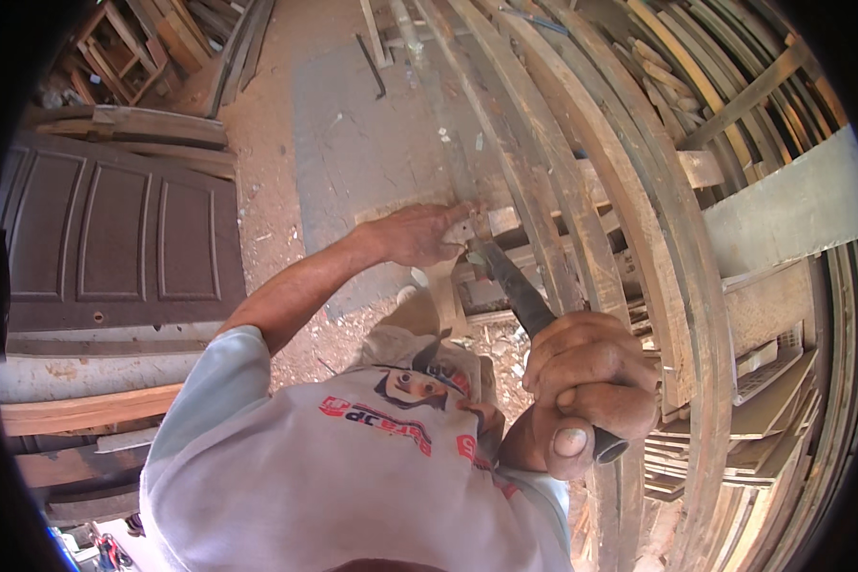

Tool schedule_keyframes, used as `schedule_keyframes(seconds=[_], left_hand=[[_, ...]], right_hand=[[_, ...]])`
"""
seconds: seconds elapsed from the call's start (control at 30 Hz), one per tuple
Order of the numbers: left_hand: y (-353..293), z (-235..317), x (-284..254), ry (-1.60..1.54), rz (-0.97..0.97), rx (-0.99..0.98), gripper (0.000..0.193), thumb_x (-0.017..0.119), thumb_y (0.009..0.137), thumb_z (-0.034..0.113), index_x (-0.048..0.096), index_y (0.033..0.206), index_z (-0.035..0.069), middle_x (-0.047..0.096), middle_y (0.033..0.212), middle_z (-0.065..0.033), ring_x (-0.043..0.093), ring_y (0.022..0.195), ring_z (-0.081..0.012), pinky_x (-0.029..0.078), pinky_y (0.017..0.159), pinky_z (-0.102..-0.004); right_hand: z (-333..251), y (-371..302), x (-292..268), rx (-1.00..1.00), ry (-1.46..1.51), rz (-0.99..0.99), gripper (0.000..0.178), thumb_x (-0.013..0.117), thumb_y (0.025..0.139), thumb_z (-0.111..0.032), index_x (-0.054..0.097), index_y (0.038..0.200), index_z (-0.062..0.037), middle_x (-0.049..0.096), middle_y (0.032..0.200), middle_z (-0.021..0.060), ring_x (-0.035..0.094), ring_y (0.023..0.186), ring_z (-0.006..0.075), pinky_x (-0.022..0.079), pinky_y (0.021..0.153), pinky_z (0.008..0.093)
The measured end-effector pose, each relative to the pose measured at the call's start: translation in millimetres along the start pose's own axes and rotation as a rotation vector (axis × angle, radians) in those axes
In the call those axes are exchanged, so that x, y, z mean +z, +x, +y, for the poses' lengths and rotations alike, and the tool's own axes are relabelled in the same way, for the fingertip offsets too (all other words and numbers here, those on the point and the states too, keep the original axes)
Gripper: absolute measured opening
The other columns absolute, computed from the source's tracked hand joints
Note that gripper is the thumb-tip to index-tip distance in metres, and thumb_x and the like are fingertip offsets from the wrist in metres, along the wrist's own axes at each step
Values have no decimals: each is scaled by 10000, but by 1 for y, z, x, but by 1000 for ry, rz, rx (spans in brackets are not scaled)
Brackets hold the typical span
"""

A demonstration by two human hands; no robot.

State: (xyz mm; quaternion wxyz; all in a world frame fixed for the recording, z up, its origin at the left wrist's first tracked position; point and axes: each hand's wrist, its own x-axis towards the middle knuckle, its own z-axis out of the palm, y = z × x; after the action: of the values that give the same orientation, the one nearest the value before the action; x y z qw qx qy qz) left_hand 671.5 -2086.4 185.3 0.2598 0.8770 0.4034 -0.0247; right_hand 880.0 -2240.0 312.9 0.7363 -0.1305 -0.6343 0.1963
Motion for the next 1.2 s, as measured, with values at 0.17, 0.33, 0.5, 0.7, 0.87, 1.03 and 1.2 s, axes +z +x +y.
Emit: schedule_keyframes(seconds=[0.17, 0.33, 0.5, 0.7, 0.87, 1.03, 1.2], left_hand=[[-7, 17, 0, 149, 79, -49, 733, 641, 965, 327, 310, 1605, 195, 626, 1248, -233, 634, 1163, -413, 515, 1016, -486], [-18, 6, -3, 22, 225, -153, 734, 677, 929, 286, 365, 1587, 194, 628, 1206, -219, 654, 1117, -396, 529, 977, -459], [-27, -19, -42, -549, 293, -307, 661, 645, 965, 210, 389, 1572, 150, 620, 1325, -247, 651, 1169, -364, 530, 990, -433], [-10, -142, -7, -1258, 312, -307, 772, 725, 945, 335, 379, 1549, 3, 623, 1345, -199, 643, 1171, -271, 555, 956, -403], [35, -223, -13, -1158, 222, -608, 618, 772, 942, 327, 514, 1332, -77, 701, 1069, -161, 700, 807, -189, 617, 674, -372], [40, -273, 47, -1122, 132, -568, 468, 782, 935, 269, 585, 1219, -46, 698, 967, -116, 683, 773, -190, 608, 675, -369], [-7, -370, 167, -1040, 12, -795, 398, 714, 924, 279, 639, 1105, -68, 716, 911, -176, 716, 709, -246, 589, 641, -408]], right_hand=[[-10, -5, -1, -13, -18, -1, 356, 644, 983, -331, 467, 781, -98, 510, 562, 29, 534, 409, 146, 437, 376, 287], [5, 3, 29, 54, -82, -14, 393, 667, 989, -341, 479, 767, -77, 512, 518, 17, 531, 401, 141, 444, 373, 281], [13, 13, 40, 135, -124, 58, 402, 714, 972, -328, 495, 762, -64, 513, 525, 30, 493, 391, 134, 418, 367, 276], [29, 24, 50, 179, -133, 74, 415, 722, 952, -354, 482, 739, -90, 493, 522, 15, 475, 394, 117, 414, 373, 252], [50, 31, 61, 185, -275, 111, 400, 716, 956, -372, 491, 763, -104, 494, 539, -3, 479, 421, 115, 404, 381, 255], [38, 21, 53, 195, -278, 177, 384, 735, 943, -369, 493, 794, -111, 524, 545, 13, 504, 421, 130, 395, 381, 260], [30, -10, 55, 119, -307, 250, 383, 746, 928, -342, 479, 802, -99, 571, 535, 81, 568, 417, 179, 418, 378, 258]])
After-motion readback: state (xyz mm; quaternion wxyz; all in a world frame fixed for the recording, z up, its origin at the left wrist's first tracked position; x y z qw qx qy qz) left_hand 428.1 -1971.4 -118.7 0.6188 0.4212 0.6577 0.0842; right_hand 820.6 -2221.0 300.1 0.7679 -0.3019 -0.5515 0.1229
